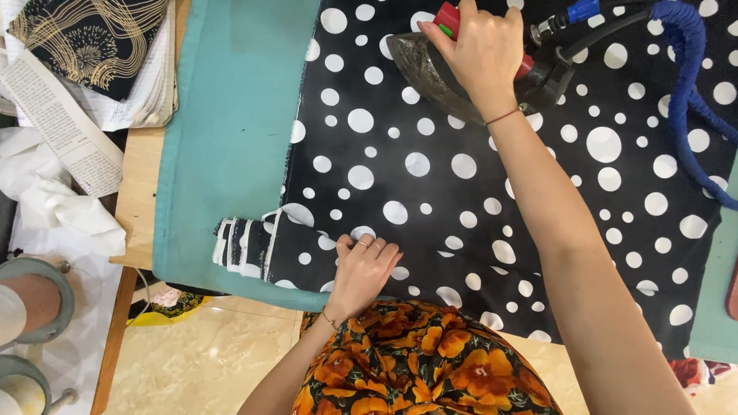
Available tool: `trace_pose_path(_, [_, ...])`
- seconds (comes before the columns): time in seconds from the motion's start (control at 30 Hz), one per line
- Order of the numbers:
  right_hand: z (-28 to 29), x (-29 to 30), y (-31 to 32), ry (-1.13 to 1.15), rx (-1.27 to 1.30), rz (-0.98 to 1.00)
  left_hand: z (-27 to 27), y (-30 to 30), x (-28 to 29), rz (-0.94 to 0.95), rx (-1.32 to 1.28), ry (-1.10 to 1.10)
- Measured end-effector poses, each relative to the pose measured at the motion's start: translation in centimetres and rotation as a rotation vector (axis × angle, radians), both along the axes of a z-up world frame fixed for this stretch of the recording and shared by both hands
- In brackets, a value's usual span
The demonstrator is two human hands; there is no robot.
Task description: Ironing a piece of black fabric with white polka dots on a blue workbench.
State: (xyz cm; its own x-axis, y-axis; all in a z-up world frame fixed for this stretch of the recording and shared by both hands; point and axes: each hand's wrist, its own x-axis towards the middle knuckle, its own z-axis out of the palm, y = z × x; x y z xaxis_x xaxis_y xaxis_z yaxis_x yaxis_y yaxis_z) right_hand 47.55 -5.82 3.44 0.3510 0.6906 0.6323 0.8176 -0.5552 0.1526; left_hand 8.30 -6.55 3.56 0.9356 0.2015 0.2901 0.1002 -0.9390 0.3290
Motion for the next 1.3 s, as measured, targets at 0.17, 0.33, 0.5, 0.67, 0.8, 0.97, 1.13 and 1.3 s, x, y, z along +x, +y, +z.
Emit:
trace_pose_path(0.17, [1.4,-2.6,-0.3,0.009,-0.002,0.012,-0.4,0.2,0.2,0.011,-0.004,-0.002])
trace_pose_path(0.33, [2.9,-7.3,0.1,0.115,-0.062,0.045,-0.2,0.7,0.6,0.073,0.003,-0.006])
trace_pose_path(0.5, [3.3,-10.2,3.2,0.158,-0.036,0.068,-0.1,1.3,1.1,0.141,-0.035,0.026])
trace_pose_path(0.67, [2.4,-9.8,8.3,0.167,0.017,0.071,-0.3,1.5,1.1,0.164,-0.075,0.028])
trace_pose_path(0.8, [2.0,-8.0,12.1,0.131,0.084,0.044,-0.5,1.9,1.0,0.182,-0.091,0.028])
trace_pose_path(0.97, [1.4,-5.8,14.0,0.087,0.137,0.021,-0.6,2.5,1.2,0.259,-0.067,0.029])
trace_pose_path(1.13, [0.2,-4.5,13.7,0.038,0.121,0.013,-0.5,2.9,1.3,0.283,-0.059,0.049])
trace_pose_path(1.3, [1.1,-6.3,11.3,0.046,0.06,0.066,-0.5,2.6,1.3,0.25,-0.07,0.063])
